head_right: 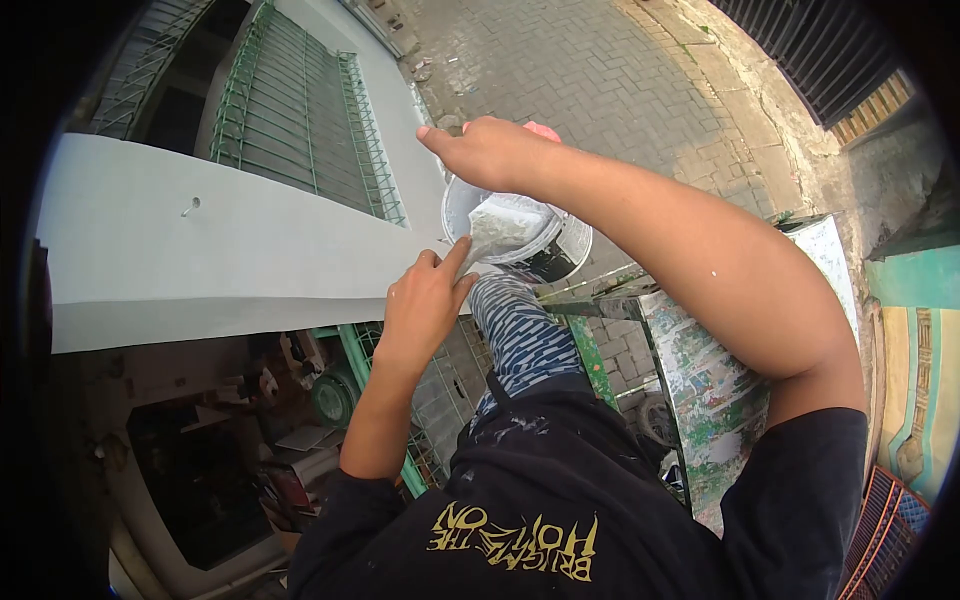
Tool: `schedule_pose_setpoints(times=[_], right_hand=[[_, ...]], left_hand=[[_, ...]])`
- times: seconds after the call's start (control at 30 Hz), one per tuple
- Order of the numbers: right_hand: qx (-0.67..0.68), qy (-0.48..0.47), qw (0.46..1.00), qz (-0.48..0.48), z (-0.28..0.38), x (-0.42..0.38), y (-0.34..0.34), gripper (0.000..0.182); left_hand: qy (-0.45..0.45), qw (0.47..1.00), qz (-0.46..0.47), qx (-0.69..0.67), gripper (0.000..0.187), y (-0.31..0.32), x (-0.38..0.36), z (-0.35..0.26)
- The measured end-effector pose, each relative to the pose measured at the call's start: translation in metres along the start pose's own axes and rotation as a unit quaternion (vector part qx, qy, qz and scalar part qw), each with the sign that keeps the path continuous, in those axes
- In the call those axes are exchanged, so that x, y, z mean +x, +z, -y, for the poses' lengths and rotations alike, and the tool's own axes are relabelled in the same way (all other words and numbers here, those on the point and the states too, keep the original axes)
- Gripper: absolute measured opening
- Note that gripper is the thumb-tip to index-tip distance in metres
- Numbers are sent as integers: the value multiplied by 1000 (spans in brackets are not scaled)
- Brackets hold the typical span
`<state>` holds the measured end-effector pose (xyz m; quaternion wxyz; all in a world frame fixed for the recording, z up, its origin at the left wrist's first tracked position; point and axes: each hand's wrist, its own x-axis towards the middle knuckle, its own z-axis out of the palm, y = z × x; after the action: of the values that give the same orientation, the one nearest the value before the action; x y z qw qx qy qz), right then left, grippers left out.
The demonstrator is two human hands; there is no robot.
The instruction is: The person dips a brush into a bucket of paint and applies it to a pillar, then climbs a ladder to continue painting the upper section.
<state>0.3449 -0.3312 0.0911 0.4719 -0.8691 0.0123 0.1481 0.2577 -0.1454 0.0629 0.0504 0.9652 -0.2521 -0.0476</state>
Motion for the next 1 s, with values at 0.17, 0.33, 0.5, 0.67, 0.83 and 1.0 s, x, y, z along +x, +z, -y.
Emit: schedule_pose_setpoints(times=[0.17, 0.33, 0.5, 0.67, 0.83, 1.0], right_hand=[[18, 4, 1000, 3, 11, -12, -6, 83], [23, 15, 1000, -7, 15, -17, -7, 83], [25, 42, 999, 0, 15, -15, -12, 83], [27, 25, 999, -29, 10, -13, -9, 83], [18, 50, 999, -10, 16, -16, -11, 82], [12, 40, 998, -38, 7, -7, -11, 80]], left_hand=[[-43, 999, -22, -16, 38, -4, -9, -6], [-49, 998, -25, 5, 37, -7, -12, -6], [-55, 998, -27, -8, 36, -10, -14, -6], [-73, 996, -40, -24, 36, -13, -21, -6], [-72, 997, -34, -7, 35, -16, -22, -6], [-72, 997, -42, -3, 34, -19, -24, -7]])
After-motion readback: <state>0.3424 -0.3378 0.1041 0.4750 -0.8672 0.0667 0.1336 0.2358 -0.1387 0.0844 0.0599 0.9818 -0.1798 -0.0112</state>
